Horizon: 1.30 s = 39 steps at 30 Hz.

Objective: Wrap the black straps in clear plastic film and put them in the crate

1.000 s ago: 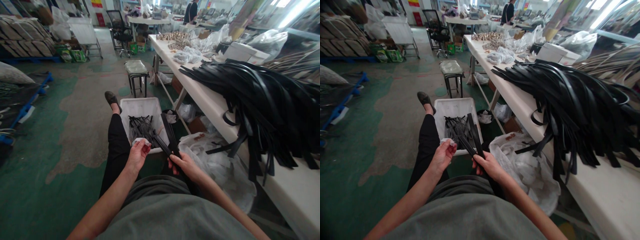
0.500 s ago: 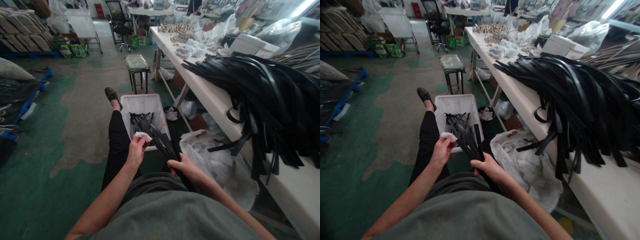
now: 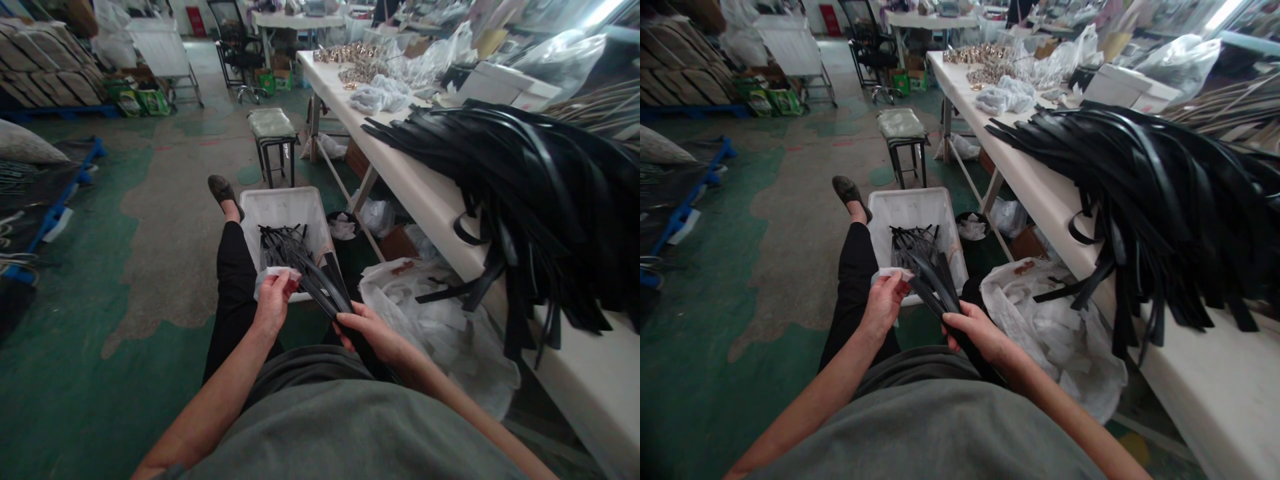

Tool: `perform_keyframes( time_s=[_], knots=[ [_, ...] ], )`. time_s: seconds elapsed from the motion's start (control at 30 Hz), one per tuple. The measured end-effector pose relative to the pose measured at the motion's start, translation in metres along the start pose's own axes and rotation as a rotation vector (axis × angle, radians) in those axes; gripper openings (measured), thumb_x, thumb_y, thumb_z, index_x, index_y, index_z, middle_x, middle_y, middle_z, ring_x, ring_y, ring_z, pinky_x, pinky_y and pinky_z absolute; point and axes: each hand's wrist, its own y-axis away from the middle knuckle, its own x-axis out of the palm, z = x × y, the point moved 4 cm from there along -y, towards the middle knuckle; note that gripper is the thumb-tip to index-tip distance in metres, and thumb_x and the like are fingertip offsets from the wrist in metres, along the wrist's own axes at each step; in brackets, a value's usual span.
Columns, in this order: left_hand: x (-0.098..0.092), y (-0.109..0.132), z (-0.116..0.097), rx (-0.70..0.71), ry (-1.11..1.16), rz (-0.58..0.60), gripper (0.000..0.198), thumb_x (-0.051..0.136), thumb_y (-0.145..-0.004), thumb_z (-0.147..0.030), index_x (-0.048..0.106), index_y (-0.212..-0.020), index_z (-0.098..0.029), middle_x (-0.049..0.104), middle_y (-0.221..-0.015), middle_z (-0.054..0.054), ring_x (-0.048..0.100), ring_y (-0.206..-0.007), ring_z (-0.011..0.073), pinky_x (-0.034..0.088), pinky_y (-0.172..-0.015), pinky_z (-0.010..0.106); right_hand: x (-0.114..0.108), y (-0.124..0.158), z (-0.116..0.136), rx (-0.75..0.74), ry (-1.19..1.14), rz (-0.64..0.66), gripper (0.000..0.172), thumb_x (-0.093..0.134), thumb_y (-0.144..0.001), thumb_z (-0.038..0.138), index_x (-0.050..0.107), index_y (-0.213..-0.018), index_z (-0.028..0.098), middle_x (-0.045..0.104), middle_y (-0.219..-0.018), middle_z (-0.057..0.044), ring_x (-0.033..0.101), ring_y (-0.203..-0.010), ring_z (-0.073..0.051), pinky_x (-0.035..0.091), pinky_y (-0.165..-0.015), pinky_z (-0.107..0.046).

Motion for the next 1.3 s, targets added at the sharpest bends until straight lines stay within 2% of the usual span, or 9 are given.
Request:
perform_keyframes(
  time_s=[0.1, 0.23, 0.33, 0.53, 0.9, 1.07, 1.3],
  knots=[
    [0.0, 0.0, 0.002, -0.085, 0.028, 0.014, 0.019, 0.079, -0.067, -0.022, 0.066, -0.077, -0.014, 0.072, -0.075, 0.004, 0.069, -0.07, 0.0129, 0.054, -0.063, 0.02, -0.004, 0.001, 0.007, -0.01, 0.02, -0.041, 0.027, 0.067, -0.073, 0.042, 0.055, -0.075, 0.017, 0.055, -0.054, 0.005, 0.046, -0.041, -0.007, 0.031, -0.04, -0.019],
    [-0.003, -0.001, 0.005, -0.17, 0.082, -0.057, 0.021, 0.08, -0.064, -0.015, 0.062, -0.074, -0.016, 0.067, -0.064, -0.002, 0.065, -0.058, 0.0093, 0.052, -0.056, 0.018, -0.001, 0.0, 0.012, -0.009, 0.1, -0.072, 0.026, 0.064, -0.073, 0.04, 0.051, -0.065, 0.019, 0.049, -0.046, 0.005, 0.041, -0.039, -0.007, 0.027, -0.04, -0.02],
    [-0.005, -0.003, 0.007, -0.193, 0.11, -0.087, 0.025, 0.083, -0.063, -0.014, 0.062, -0.076, -0.017, 0.062, -0.06, -0.005, 0.061, -0.053, 0.0071, 0.05, -0.053, 0.017, 0.001, -0.002, 0.013, -0.037, 0.157, -0.108, 0.024, 0.063, -0.074, 0.038, 0.05, -0.063, 0.02, 0.05, -0.048, 0.005, 0.041, -0.041, -0.007, 0.027, -0.041, -0.021],
    [-0.005, -0.003, 0.007, -0.186, 0.146, -0.089, 0.025, 0.083, -0.065, -0.018, 0.063, -0.079, -0.017, 0.07, -0.073, -0.001, 0.067, -0.066, 0.0098, 0.052, -0.06, 0.019, 0.005, -0.006, 0.01, -0.056, 0.168, -0.083, 0.024, 0.064, -0.074, 0.039, 0.053, -0.066, 0.019, 0.052, -0.049, 0.005, 0.043, -0.041, -0.008, 0.03, -0.042, -0.021],
    [-0.001, -0.002, 0.007, -0.096, 0.081, -0.029, 0.033, 0.089, -0.055, -0.025, 0.063, -0.075, -0.017, 0.067, -0.068, -0.003, 0.062, -0.06, 0.008, 0.049, -0.06, 0.019, 0.01, -0.012, 0.007, -0.085, 0.282, -0.097, 0.021, 0.065, -0.075, 0.037, 0.052, -0.07, 0.022, 0.054, -0.051, 0.005, 0.048, -0.041, -0.01, 0.033, -0.043, -0.023],
    [-0.005, -0.004, 0.005, -0.094, 0.036, -0.013, 0.035, 0.089, -0.053, -0.026, 0.064, -0.075, -0.016, 0.066, -0.066, -0.003, 0.062, -0.059, 0.0085, 0.048, -0.059, 0.019, 0.007, -0.014, 0.001, -0.084, 0.299, -0.094, 0.02, 0.065, -0.077, 0.035, 0.052, -0.07, 0.021, 0.057, -0.055, 0.005, 0.05, -0.042, -0.009, 0.035, -0.043, -0.023],
    [-0.005, -0.001, 0.002, -0.12, -0.007, 0.077, 0.034, 0.087, -0.054, -0.026, 0.066, -0.077, -0.015, 0.07, -0.072, -0.002, 0.062, -0.061, 0.009, 0.05, -0.061, 0.02, 0.003, -0.019, -0.001, -0.082, 0.295, -0.108, 0.021, 0.065, -0.077, 0.036, 0.052, -0.071, 0.021, 0.056, -0.053, 0.005, 0.049, -0.041, -0.009, 0.035, -0.041, -0.022]
  ],
)
